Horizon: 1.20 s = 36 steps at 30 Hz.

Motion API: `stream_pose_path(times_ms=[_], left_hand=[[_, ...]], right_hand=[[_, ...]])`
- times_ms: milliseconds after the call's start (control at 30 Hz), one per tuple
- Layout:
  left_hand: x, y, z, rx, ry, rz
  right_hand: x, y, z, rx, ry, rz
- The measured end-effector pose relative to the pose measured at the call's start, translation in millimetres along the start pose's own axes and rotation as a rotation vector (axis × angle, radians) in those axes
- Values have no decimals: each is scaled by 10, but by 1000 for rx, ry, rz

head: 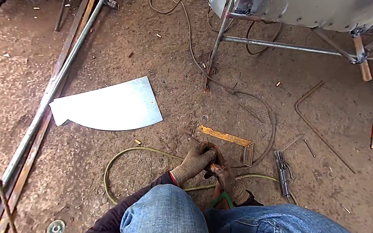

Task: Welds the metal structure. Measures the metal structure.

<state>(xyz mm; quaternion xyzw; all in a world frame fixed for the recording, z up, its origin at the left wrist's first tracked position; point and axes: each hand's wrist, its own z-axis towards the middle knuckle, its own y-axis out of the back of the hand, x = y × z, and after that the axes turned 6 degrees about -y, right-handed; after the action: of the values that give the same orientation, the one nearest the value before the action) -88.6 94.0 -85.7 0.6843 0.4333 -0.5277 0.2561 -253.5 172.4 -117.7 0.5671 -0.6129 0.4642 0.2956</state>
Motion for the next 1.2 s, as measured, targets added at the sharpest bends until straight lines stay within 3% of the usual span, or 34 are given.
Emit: stream_pose_path(times_ms=[167,267,367,500,600,667,800,967,1033,1067,1133,1200], left_hand=[[-73,-75,5,-19,45,251],[-111,-63,-4,39,92,274],[-144,99,13,144,103,417],[-145,294,-56,337,183,192],[-159,370,-139,388,116,174],[-179,482,-167,366,56,27],[-212,862,-129,151,-54,-292],[-251,933,128,162,-96,-377],[-113,866,301,102,-111,-116],[19,853,396,78,-155,212],[297,824,547,175,-225,1019],[421,741,655,324,-244,1360]], right_hand=[[-13,-13,4,-45,49,-144],[14,26,87,-114,77,-499],[34,149,84,-58,120,-807],[105,259,5,75,222,-850],[229,352,-25,127,151,-868],[252,474,-54,108,133,-864],[286,935,-219,-102,-60,-838],[161,1524,-443,-456,-193,-852],[172,1636,-621,-518,-252,-892],[158,1706,-748,-548,-275,-915],[138,1853,-1006,-632,-287,-964],[323,1902,-1197,-706,-339,-923]])
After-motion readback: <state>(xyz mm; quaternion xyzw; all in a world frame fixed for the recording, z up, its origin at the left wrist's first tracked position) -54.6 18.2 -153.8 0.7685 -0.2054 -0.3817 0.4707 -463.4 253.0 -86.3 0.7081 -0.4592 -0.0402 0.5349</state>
